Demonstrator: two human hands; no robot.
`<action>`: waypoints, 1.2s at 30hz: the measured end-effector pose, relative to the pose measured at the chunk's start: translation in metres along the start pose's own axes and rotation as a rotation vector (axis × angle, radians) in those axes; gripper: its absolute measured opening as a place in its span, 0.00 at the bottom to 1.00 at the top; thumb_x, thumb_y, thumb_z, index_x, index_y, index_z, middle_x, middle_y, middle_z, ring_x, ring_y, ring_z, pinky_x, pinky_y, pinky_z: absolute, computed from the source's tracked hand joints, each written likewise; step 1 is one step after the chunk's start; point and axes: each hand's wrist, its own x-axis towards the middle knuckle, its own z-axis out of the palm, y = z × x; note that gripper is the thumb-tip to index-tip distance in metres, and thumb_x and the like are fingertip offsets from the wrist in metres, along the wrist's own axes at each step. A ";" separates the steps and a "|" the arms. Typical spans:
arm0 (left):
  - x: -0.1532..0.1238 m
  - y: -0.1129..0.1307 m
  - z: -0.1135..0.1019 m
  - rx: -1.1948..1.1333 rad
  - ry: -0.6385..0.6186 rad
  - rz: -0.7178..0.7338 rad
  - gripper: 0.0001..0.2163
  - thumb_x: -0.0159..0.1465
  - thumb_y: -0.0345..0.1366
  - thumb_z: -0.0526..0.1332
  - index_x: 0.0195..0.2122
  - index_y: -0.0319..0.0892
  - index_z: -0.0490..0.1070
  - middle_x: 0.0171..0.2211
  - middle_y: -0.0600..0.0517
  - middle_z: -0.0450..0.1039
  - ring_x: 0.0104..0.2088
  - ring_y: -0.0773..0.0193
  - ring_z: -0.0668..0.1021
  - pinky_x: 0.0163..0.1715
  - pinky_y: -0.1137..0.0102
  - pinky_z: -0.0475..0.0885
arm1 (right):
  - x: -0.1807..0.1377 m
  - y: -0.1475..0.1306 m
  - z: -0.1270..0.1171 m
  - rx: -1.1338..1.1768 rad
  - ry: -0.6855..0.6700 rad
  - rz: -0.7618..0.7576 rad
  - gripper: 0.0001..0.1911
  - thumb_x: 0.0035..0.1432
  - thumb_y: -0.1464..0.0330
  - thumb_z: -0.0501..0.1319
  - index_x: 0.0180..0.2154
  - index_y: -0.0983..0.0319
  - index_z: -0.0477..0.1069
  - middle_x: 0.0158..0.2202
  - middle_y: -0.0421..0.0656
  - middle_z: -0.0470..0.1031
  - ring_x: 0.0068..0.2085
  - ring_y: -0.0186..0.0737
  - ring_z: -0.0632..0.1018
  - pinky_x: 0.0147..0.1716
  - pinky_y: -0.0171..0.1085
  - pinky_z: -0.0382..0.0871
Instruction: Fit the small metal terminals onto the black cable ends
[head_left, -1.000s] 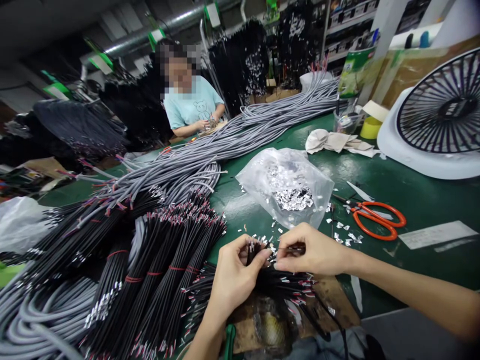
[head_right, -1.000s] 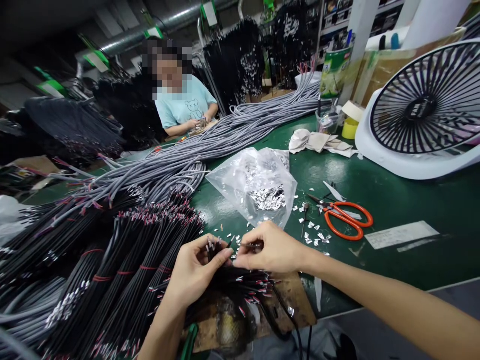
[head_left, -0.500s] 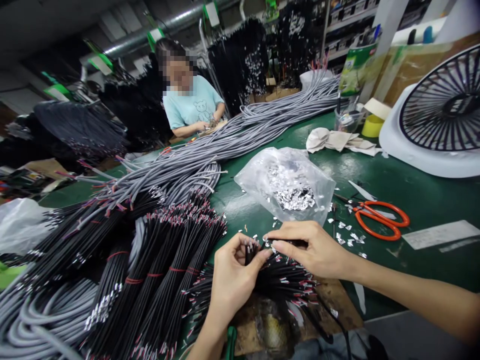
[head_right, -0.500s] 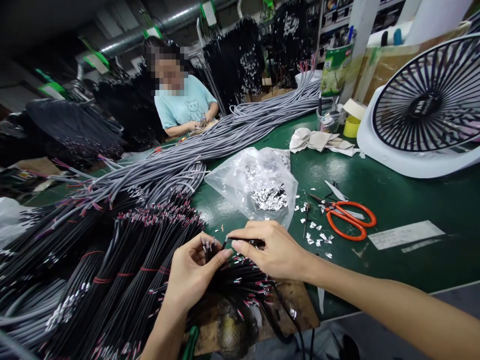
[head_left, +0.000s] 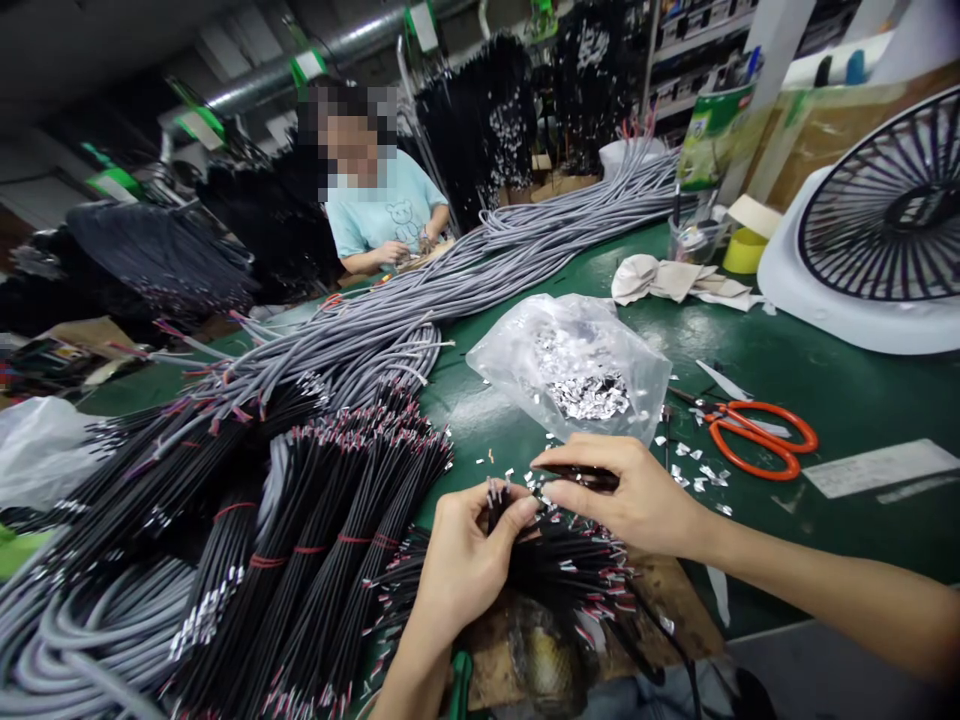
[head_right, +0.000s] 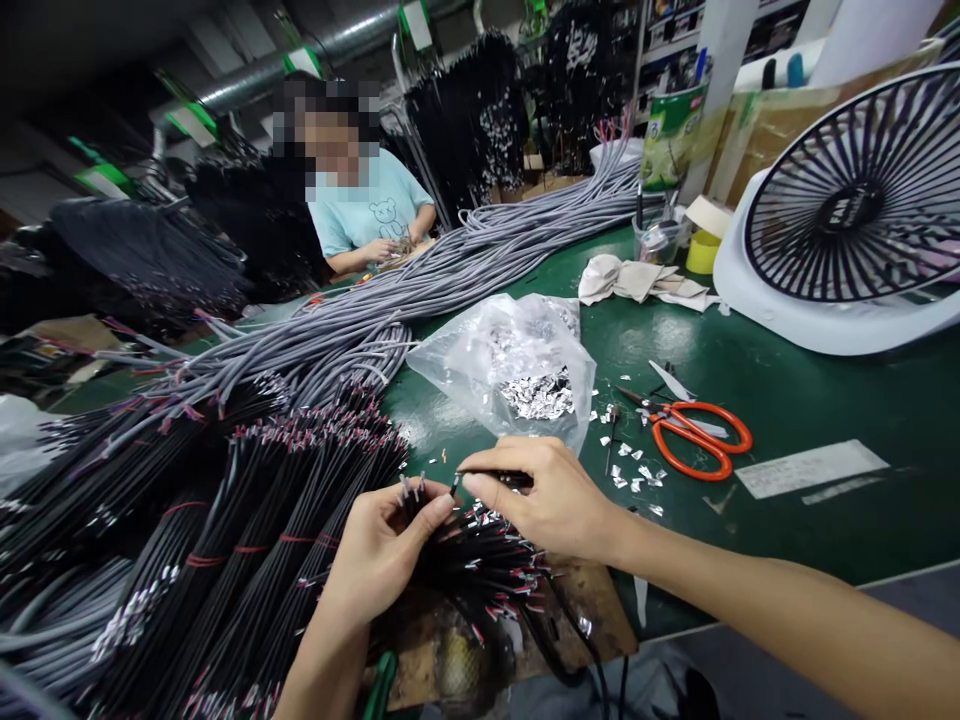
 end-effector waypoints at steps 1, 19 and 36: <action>0.000 0.001 0.000 0.027 -0.009 0.011 0.10 0.58 0.37 0.60 0.26 0.36 0.73 0.22 0.52 0.72 0.24 0.67 0.70 0.25 0.75 0.65 | 0.000 0.000 0.000 0.021 0.012 -0.008 0.09 0.55 0.66 0.61 0.38 0.62 0.74 0.32 0.41 0.74 0.33 0.34 0.72 0.33 0.33 0.64; 0.003 0.000 0.001 -0.066 -0.082 -0.043 0.04 0.51 0.33 0.66 0.26 0.37 0.76 0.25 0.51 0.77 0.27 0.63 0.74 0.28 0.73 0.67 | 0.005 -0.005 -0.001 0.507 -0.254 0.224 0.21 0.48 0.51 0.60 0.24 0.64 0.64 0.19 0.35 0.59 0.21 0.29 0.59 0.19 0.32 0.53; 0.004 -0.003 -0.007 0.059 -0.102 -0.003 0.11 0.59 0.40 0.59 0.32 0.37 0.76 0.30 0.47 0.76 0.33 0.58 0.74 0.33 0.69 0.68 | 0.011 0.009 -0.021 -0.085 0.051 -0.091 0.05 0.53 0.69 0.60 0.32 0.61 0.75 0.30 0.43 0.76 0.33 0.38 0.75 0.32 0.36 0.67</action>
